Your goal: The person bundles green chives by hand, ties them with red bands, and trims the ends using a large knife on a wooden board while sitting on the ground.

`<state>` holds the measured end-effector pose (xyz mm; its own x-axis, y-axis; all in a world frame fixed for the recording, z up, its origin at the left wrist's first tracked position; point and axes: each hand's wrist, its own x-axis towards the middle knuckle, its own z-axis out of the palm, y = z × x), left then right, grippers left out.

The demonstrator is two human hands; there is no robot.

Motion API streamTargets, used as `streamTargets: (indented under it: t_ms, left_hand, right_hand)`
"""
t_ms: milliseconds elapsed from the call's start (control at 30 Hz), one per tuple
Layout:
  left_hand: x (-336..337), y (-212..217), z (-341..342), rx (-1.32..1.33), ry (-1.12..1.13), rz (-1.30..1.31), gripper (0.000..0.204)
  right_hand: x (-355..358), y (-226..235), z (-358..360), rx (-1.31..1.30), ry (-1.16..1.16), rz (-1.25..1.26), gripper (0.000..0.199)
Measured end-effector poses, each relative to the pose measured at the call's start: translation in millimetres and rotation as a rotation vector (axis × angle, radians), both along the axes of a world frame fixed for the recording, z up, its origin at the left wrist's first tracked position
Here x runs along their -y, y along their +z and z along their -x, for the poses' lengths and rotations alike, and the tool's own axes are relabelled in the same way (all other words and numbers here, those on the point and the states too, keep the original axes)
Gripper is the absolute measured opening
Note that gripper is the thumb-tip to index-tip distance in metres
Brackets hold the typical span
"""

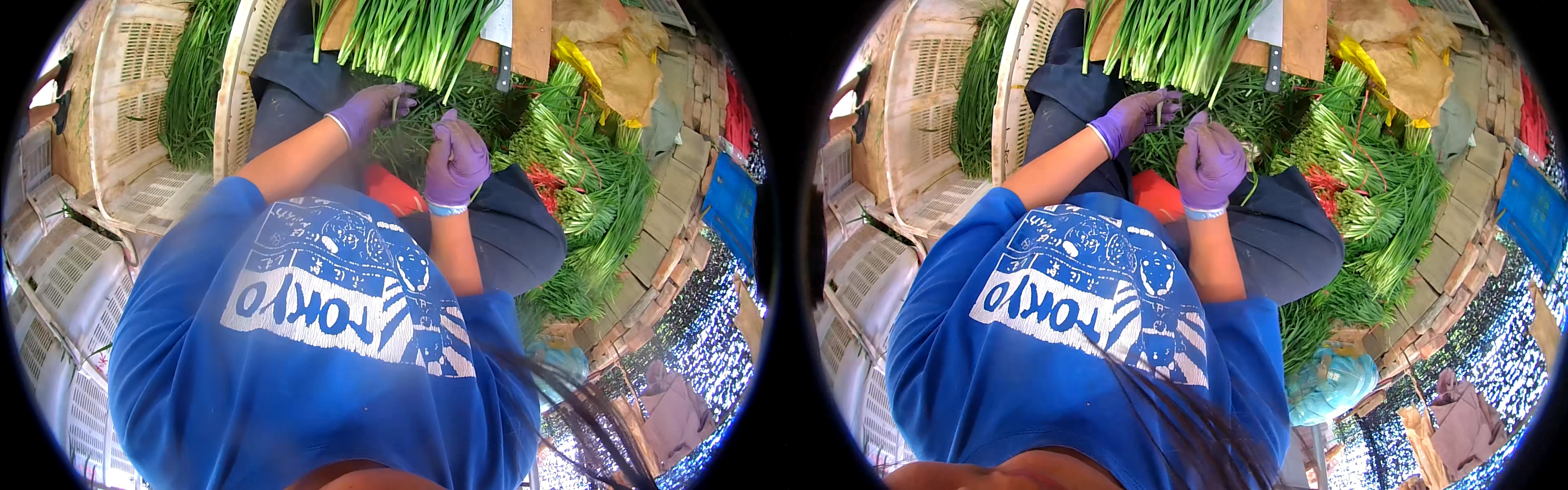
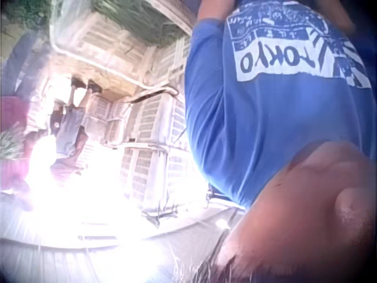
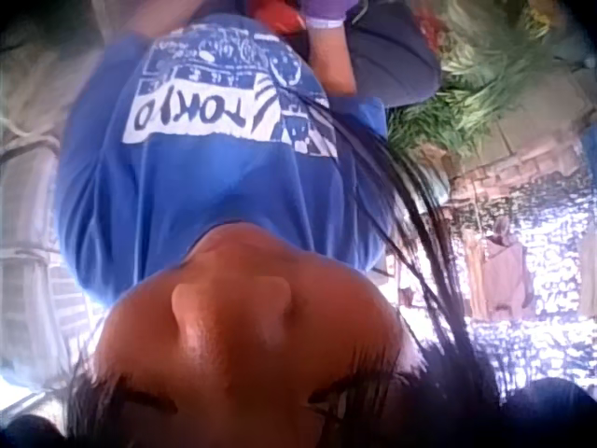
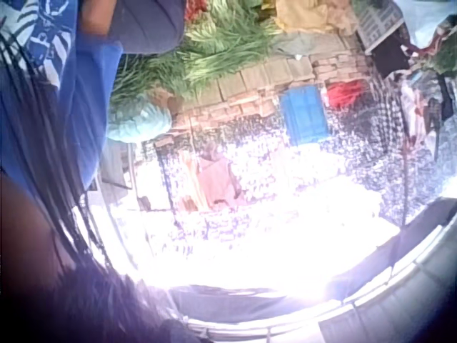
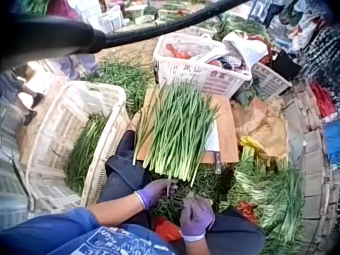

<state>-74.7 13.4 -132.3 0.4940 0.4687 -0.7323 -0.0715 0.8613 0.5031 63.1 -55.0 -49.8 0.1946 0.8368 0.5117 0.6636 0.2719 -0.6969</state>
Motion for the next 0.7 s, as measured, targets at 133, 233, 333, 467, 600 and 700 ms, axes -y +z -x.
streamTargets:
  t_ms: [133, 233, 333, 467, 600, 700]
  left_hand:
    - [1, 14, 10, 0.085, 0.031, 0.227, 0.044]
    - [-1, 14, 7, 0.168, 0.017, 0.16, 0.04]
    - [7, -12, -4, 0.104, 0.201, 0.253, 0.033]
    - [12, -27, 15, 0.305, 0.156, 0.074, 0.03]
    - [9, -25, 6, 0.147, 0.391, 0.305, 0.026]
    - [3, -8, 6, 0.117, 0.264, 0.212, 0.03]
  right_hand:
    - [19, -7, 1, -0.415, 0.022, 0.962, 0.037]
    - [4, -45, 7, -0.643, -0.072, 0.749, 0.04]
    - [-23, -39, 17, -0.424, 0.091, 0.655, 0.033]
    - [-42, -67, 30, -0.508, -0.015, 0.803, 0.029]
    - [-39, -66, 32, -0.208, -0.024, 0.814, 0.028]
    - [-34, -73, 36, -0.077, -0.065, 0.744, 0.021]
